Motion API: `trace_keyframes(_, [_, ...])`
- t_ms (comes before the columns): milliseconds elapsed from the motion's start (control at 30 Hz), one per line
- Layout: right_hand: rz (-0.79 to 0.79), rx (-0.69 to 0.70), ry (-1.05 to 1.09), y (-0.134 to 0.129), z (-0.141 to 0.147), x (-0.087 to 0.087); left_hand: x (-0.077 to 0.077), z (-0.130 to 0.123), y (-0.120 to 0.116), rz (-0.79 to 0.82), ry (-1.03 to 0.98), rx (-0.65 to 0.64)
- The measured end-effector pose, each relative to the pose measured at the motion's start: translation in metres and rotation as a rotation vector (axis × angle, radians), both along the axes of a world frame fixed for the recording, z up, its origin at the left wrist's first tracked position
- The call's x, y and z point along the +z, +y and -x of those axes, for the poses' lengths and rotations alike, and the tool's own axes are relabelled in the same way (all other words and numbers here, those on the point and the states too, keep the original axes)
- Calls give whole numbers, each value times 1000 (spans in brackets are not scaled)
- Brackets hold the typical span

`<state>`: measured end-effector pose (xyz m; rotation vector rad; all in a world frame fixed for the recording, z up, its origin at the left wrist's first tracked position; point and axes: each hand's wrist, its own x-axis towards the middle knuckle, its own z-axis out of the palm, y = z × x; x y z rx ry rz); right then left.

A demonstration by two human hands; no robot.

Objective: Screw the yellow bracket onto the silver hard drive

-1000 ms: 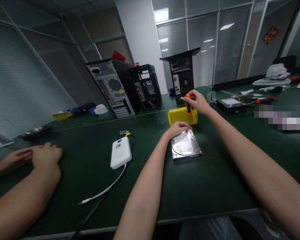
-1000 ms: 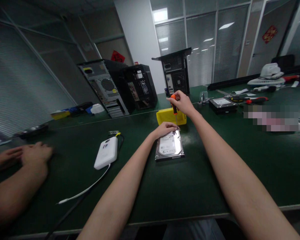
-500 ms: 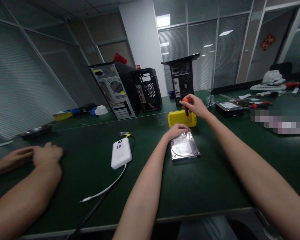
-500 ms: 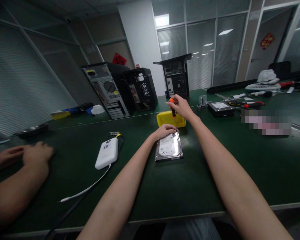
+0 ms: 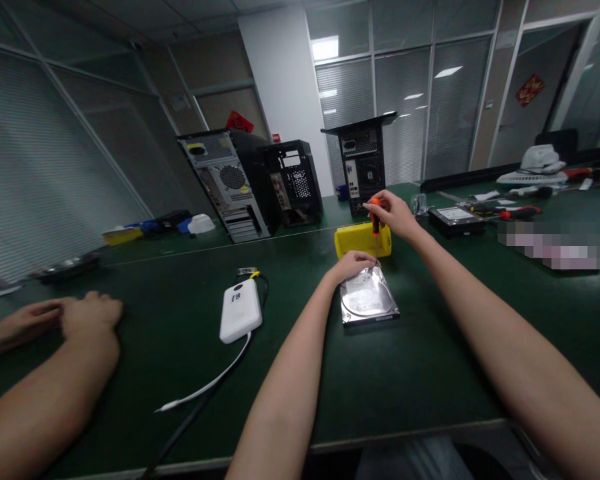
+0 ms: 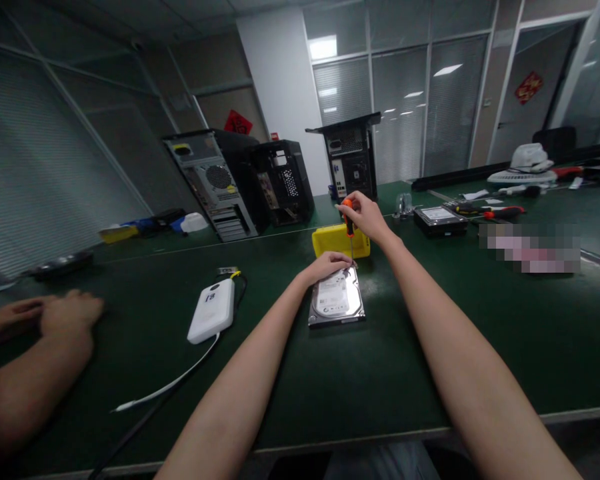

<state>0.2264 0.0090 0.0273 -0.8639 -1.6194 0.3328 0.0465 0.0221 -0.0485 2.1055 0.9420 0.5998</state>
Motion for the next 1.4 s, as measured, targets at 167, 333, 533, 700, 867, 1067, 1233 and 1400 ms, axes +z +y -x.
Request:
trace_keyframes(167, [50,21,13,0,0,0,-1,-1,2,7,-1,-4])
trace_keyframes(333, [59,24,20,0,-2,0,-2,0,3,14,-2,-12])
trace_keyframes(533, [55,68,25,-1,1,0,0,-1,1,24,-11,-23])
trace_keyframes(700, [127,116,96,7,-1,-3,2,-1,-2,23,-19,-28])
trace_keyframes(867, [181,95,199,18,-5,-13,2,-2,-3,26,-19,-20])
trace_keyframes(1067, [268,184,507,18,8,-20,3,-3,-3,33,-35,-51])
trace_keyframes(1233, [312,392,640,17,25,-16,3,-3,-3,27,-55,-68])
trace_keyframes(1400, [344,502,607,14,32,-13,3,-3,-3,19,-51,-70])
